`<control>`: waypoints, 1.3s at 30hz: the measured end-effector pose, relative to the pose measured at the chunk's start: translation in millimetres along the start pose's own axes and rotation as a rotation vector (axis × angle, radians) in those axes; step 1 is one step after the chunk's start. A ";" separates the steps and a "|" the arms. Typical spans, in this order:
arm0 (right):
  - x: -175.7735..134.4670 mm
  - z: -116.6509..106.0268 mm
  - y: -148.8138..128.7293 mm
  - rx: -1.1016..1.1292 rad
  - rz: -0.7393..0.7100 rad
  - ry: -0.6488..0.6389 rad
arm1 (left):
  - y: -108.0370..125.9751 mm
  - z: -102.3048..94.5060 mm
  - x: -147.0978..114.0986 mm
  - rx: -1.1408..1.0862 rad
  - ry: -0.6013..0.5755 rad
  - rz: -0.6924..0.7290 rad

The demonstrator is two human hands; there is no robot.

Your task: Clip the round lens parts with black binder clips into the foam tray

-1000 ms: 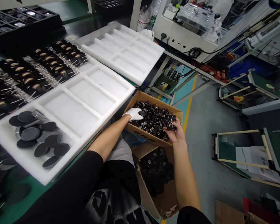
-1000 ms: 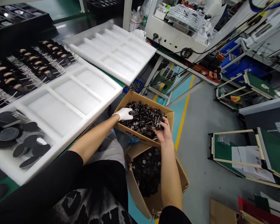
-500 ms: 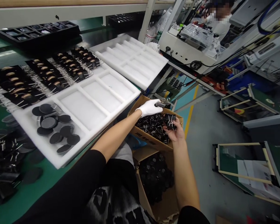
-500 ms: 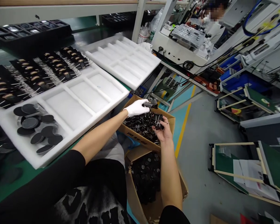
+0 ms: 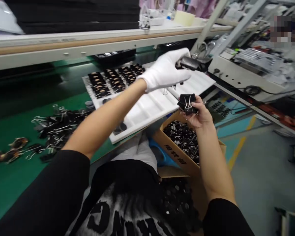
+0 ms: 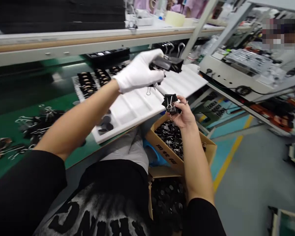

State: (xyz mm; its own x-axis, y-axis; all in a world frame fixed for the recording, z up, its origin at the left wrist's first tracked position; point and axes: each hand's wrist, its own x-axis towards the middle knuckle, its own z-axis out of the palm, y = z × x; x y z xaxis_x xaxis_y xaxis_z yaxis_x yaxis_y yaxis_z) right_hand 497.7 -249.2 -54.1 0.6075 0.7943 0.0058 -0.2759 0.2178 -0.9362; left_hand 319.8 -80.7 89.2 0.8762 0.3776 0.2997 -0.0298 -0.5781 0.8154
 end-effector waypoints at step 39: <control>-30.7 324.6 151.7 -1.292 -0.844 -1.168 | -153.8 -162.2 -405.1 0.697 0.444 -0.159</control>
State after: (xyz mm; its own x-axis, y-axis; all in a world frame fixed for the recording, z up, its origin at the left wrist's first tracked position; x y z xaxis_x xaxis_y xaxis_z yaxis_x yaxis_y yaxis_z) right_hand 195.4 -56.5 -82.2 -0.6021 0.7709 0.2078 0.7400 0.6366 -0.2171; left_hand -108.6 -27.4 -77.3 0.5701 0.6573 0.4929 0.5096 -0.7535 0.4154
